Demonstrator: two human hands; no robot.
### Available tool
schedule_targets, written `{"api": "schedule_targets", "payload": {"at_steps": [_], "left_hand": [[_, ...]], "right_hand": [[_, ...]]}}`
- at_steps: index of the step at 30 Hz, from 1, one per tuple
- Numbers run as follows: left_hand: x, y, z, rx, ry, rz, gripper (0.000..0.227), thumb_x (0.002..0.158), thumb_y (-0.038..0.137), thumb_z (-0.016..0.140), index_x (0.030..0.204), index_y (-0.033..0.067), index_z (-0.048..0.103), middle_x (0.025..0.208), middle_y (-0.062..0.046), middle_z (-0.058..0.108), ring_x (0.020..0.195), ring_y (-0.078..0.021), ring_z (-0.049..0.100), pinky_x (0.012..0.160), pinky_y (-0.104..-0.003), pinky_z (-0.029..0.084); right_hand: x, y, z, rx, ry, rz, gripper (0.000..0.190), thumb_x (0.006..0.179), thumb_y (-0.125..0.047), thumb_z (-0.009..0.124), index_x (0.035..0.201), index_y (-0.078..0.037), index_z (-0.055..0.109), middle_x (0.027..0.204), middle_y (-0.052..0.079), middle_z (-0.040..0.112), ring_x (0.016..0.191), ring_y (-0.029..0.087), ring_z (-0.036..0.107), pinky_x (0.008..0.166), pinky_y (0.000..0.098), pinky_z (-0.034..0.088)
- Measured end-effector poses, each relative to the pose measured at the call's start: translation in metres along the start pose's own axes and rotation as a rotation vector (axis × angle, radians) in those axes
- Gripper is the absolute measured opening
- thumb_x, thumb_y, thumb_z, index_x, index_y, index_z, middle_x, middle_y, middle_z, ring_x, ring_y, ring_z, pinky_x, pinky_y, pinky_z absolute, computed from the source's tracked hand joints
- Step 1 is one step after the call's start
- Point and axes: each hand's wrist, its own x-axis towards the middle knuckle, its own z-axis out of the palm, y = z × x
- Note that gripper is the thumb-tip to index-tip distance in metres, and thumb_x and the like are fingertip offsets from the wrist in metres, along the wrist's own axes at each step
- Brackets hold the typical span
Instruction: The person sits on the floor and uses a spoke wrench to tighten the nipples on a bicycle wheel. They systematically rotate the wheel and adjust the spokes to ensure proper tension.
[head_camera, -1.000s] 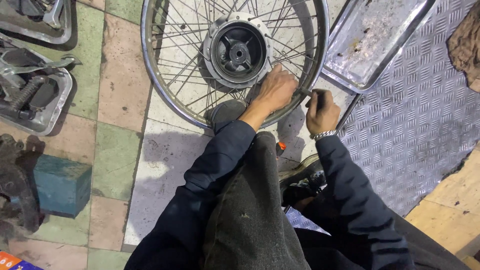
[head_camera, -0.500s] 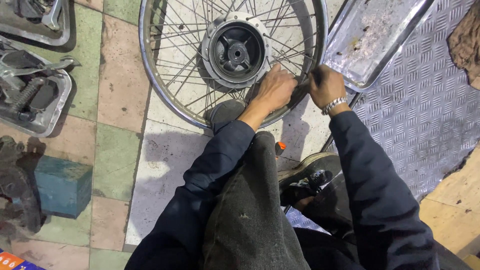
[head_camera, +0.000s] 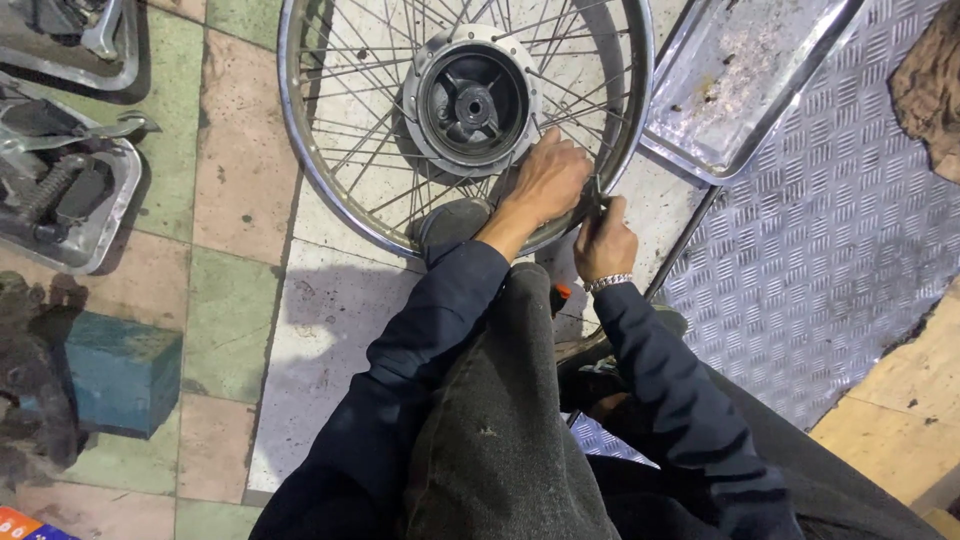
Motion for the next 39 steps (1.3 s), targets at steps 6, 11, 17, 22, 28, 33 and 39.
{"api": "schedule_targets", "payload": {"at_steps": [6,11,17,22,28,33,39], "left_hand": [[-0.001,-0.002,0.003,-0.003,-0.011,-0.005,0.015,0.086,0.017,0.066,0.073,0.0116,0.073,0.068,-0.008,0.066,0.069,-0.0264,0.061,0.084,-0.042,0.039],[-0.002,-0.003,0.002,-0.005,-0.002,-0.011,0.014,0.085,0.018,0.068,0.073,0.0122,0.073,0.069,-0.009,0.066,0.07,-0.0264,0.062,0.085,-0.042,0.039],[-0.002,-0.007,0.012,0.0,0.039,0.007,0.008,0.086,0.016,0.068,0.083,0.0117,0.074,0.075,-0.009,0.067,0.072,-0.0256,0.062,0.083,-0.041,0.039],[0.012,-0.002,-0.004,-0.138,0.17,0.006,0.022,0.096,0.016,0.061,0.117,0.0145,0.066,0.104,-0.007,0.063,0.087,-0.0234,0.061,0.078,-0.037,0.041],[0.011,0.012,-0.019,0.036,-0.042,-0.006,0.051,0.089,0.013,0.073,0.137,0.0085,0.056,0.127,-0.015,0.062,0.102,-0.0308,0.068,0.088,-0.041,0.043],[0.015,0.015,-0.01,0.039,-0.126,-0.103,0.05,0.082,0.012,0.078,0.13,0.0114,0.062,0.124,-0.011,0.062,0.098,-0.0325,0.068,0.084,-0.044,0.042],[-0.003,0.011,0.007,-0.014,-0.233,-0.159,0.043,0.078,0.003,0.076,0.119,0.0104,0.067,0.109,-0.009,0.065,0.093,-0.0298,0.065,0.081,-0.04,0.038]], "right_hand": [[0.0,-0.003,-0.008,-0.051,0.078,-0.09,0.02,0.099,-0.019,0.055,0.115,-0.016,0.043,0.067,0.012,0.068,0.065,0.042,0.071,0.062,0.055,0.055],[-0.007,0.004,-0.016,0.017,0.027,-0.124,0.017,0.102,-0.019,0.053,0.118,-0.017,0.046,0.065,0.004,0.069,0.064,0.038,0.072,0.06,0.0513,0.056],[0.009,0.001,-0.041,0.283,0.149,-0.064,0.017,0.108,-0.022,0.05,0.122,-0.013,0.054,0.069,0.003,0.071,0.066,0.034,0.072,0.063,0.0462,0.055],[0.038,0.011,-0.067,0.296,0.287,-0.118,0.013,0.11,-0.018,0.055,0.118,-0.013,0.064,0.069,0.002,0.072,0.063,0.027,0.072,0.063,0.038,0.055],[0.052,0.007,-0.082,0.404,0.326,-0.149,0.015,0.109,-0.01,0.055,0.115,-0.005,0.067,0.069,0.006,0.072,0.053,0.023,0.067,0.056,0.0313,0.051],[0.062,0.01,-0.085,0.469,0.325,-0.167,0.014,0.107,-0.008,0.057,0.115,-0.005,0.069,0.069,0.006,0.073,0.052,0.02,0.068,0.053,0.0283,0.051],[0.063,0.004,-0.081,0.397,0.256,-0.117,0.013,0.106,-0.012,0.058,0.111,-0.009,0.069,0.067,0.004,0.072,0.056,0.025,0.07,0.057,0.0342,0.052]]}}
